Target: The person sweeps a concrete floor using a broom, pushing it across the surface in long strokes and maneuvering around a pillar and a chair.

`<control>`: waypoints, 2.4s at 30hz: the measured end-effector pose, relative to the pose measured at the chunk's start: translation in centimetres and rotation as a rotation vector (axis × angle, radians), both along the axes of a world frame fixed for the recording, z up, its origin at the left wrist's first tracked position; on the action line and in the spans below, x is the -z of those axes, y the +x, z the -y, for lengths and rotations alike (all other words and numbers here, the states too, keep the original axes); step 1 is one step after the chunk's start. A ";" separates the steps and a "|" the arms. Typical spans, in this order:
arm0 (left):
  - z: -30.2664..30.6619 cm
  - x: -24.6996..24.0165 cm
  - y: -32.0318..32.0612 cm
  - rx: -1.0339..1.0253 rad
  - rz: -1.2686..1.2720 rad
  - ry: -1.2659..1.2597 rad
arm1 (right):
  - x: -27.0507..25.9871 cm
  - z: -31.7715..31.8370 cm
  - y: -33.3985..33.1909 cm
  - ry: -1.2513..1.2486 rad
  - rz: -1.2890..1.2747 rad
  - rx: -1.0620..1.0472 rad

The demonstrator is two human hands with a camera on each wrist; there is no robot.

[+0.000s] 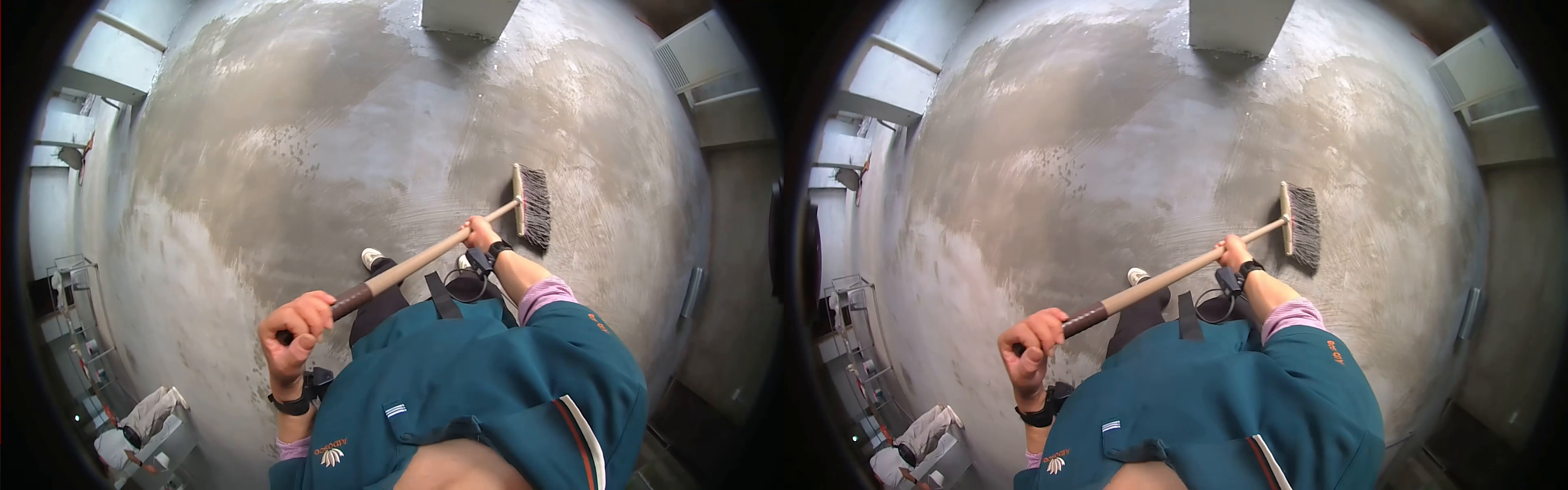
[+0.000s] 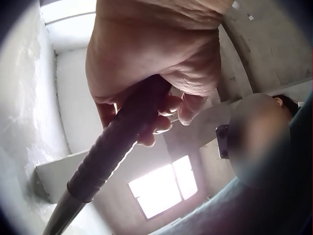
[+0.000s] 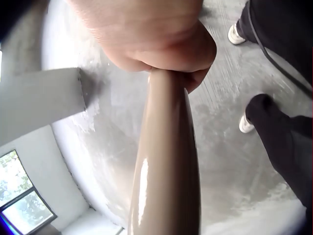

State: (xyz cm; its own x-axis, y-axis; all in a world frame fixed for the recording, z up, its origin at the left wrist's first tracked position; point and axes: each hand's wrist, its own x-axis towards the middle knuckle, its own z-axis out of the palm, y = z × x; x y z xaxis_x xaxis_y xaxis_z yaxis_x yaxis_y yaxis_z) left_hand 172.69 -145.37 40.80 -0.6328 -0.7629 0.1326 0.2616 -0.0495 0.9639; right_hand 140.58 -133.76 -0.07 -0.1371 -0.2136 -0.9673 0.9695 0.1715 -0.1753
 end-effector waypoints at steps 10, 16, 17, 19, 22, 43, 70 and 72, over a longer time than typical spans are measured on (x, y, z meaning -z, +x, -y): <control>5.4 -10.1 18.8 -0.419 0.139 -0.248 | -9.6 22.5 27.5 -0.040 0.133 -0.429; 5.5 -16.5 18.5 -0.371 0.049 -0.463 | -14.8 28.7 37.9 -0.160 0.293 -0.592; 5.5 -17.4 18.3 -0.311 0.103 -0.522 | -15.4 29.4 39.2 -0.162 0.300 -0.593; 6.0 -19.4 17.9 -0.250 0.159 -0.587 | -17.0 30.6 41.0 -0.275 0.443 -0.574; 7.8 -21.5 16.3 0.062 0.234 -0.631 | -18.4 32.4 42.4 -0.366 0.591 -0.545; 24.4 -11.1 -1.3 0.278 -0.100 -0.258 | -11.1 30.0 6.1 -0.324 0.547 0.089; 30.5 -1.5 -5.0 -0.096 -0.075 0.019 | -4.2 36.1 -5.1 0.054 -0.006 0.089; 31.1 -1.9 -1.4 -0.142 -0.079 0.000 | -3.9 39.2 -0.5 0.072 0.006 0.056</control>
State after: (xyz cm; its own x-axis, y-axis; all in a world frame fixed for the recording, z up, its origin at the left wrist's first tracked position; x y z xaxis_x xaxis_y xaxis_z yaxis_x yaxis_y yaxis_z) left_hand 171.25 -176.44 42.75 -0.5058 -0.8441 0.1780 0.3409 -0.0060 0.9401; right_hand 140.13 -172.94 3.82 -0.1407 -0.1362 -0.9806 0.9789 0.1293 -0.1584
